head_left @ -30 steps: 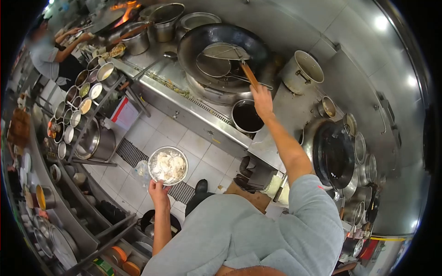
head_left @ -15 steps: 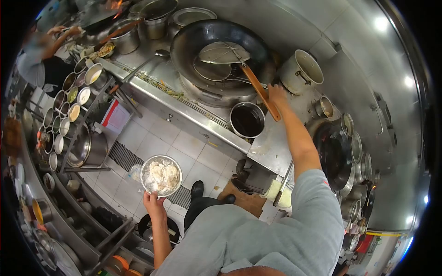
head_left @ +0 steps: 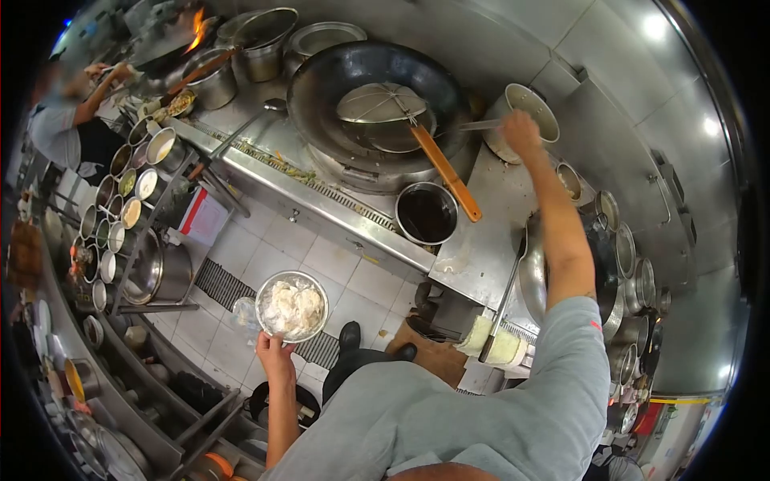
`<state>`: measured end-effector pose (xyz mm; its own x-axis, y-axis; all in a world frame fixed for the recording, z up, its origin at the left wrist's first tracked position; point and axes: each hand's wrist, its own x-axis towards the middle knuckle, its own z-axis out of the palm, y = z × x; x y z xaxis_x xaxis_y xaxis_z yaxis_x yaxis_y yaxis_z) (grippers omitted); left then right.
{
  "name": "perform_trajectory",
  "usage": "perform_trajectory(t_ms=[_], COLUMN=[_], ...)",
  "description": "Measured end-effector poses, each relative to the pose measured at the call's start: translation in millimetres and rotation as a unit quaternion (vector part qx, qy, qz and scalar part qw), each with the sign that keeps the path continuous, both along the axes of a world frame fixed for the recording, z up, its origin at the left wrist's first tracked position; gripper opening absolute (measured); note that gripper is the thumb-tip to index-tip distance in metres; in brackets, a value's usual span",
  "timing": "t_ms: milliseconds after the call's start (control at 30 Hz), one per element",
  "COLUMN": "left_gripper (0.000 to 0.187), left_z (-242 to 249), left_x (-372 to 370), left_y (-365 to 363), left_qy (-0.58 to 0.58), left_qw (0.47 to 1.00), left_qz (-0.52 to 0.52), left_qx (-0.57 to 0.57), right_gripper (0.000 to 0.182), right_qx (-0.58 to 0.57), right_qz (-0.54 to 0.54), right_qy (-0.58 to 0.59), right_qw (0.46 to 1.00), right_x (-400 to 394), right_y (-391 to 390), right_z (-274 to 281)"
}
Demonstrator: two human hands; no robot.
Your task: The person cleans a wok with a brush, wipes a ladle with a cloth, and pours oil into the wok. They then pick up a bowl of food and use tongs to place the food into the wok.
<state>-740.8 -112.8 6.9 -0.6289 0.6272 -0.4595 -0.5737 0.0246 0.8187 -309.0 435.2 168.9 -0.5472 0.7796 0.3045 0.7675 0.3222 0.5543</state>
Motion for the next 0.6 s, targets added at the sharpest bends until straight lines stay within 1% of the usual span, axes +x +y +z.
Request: perform_trajectory(t_ms=[33,133,200,300,367,433,500,533,567,600], left_gripper=[0.008,0.007,0.006,0.006,0.006,0.006,0.005,0.004,0.004,0.003], left_z=[1,-2,-3,0,1,-12,-14,-10,-8,-8], left_x=[1,4,6,10,11,9,8,7,5,4], left_y=[1,1,1,3,7,6,9,12,14,14], left_qy=[-0.003,-0.008,-0.012,-0.02,-0.024,-0.02,-0.017,-0.014,-0.01,-0.005], left_qw=[1.0,1.0,1.0,1.0,1.0,1.0,0.999,0.999,0.999,0.999], left_qz=[0.0,-0.003,-0.002,0.004,0.002,-0.013,-0.026,-0.034,-0.042,-0.039], left_qx=[0.0,-0.002,-0.002,0.0,0.004,0.003,-0.005,-0.012,-0.021,-0.011], right_gripper=[0.032,0.026,0.02,0.014,0.014,0.016,0.018,0.021,0.024,0.025], right_qx=[-0.001,0.047,0.084,0.11,0.095,0.044,-0.049,-0.068,-0.089,-0.102], right_qz=[-0.037,-0.068,-0.077,-0.088,-0.122,-0.157,-0.141,-0.118,-0.097,-0.092], right_qy=[-0.018,0.021,0.064,0.12,0.131,0.166,0.218,0.212,0.207,0.234], right_qw=[0.999,0.996,0.991,0.983,0.979,0.973,0.965,0.968,0.969,0.962], right_x=[2,8,12,9,11,13,15,9,-3,-15], right_y=[-1,-8,-17,-49,-58,-64,-59,-61,-64,-65], right_z=[24,77,93,98,72,27,-31,-58,-76,-85])
